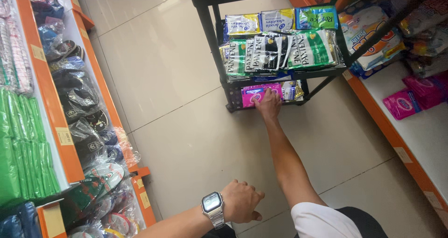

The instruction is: The person moves pink packets by hand between a black wire rack and a lower white shelf, handling them one at a time.

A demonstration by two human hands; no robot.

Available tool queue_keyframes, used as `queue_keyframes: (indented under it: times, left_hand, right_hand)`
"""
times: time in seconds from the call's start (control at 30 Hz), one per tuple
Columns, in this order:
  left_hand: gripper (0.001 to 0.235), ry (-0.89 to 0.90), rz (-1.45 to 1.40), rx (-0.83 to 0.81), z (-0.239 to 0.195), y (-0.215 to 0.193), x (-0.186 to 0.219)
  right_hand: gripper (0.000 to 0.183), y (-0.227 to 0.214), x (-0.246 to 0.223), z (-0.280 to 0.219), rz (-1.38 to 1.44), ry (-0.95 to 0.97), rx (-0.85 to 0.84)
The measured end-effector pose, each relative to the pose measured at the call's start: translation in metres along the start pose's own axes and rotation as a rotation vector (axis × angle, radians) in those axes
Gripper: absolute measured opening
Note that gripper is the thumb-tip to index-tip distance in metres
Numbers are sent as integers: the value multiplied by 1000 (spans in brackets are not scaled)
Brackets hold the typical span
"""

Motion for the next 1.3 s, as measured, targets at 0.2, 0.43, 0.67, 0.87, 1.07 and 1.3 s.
queue_keyframes:
  times: [0.2,0.43,0.67,0.87,1.07,1.3]
  left_hand:
    - [51,-3,23,38,-1,-1,-4]
    - [53,-9,6,-5,1,3,-7]
    - [51,-3,6,-10,2,-1,-3]
    - [53,-22,-9,-53,2,-4,-1]
    - [51,1,4,-3,6,-8,3]
    - [52,-15,8,-12,15,-5,6]
  right_hand:
    - [85,7,-1,1,-85,122,-146]
    - [85,15,1,8,-101,156,-145]
    - [75,20,2,9,-88,160,-128]
    - [48,13,-1,6,-26,70,-113]
    - [30,-11,-4,-6,103,-31,-171]
    - [18,-36,1,-17,422,-127,-255]
Point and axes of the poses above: each hand's wrist, its own z-axis towards the middle knuckle, its own y-axis out of the palm, x = y × z, the point moved 7 cm from there along z, towards the middle knuckle, and after that the axes turned 14 degrees about y, right-handed, at the moved point
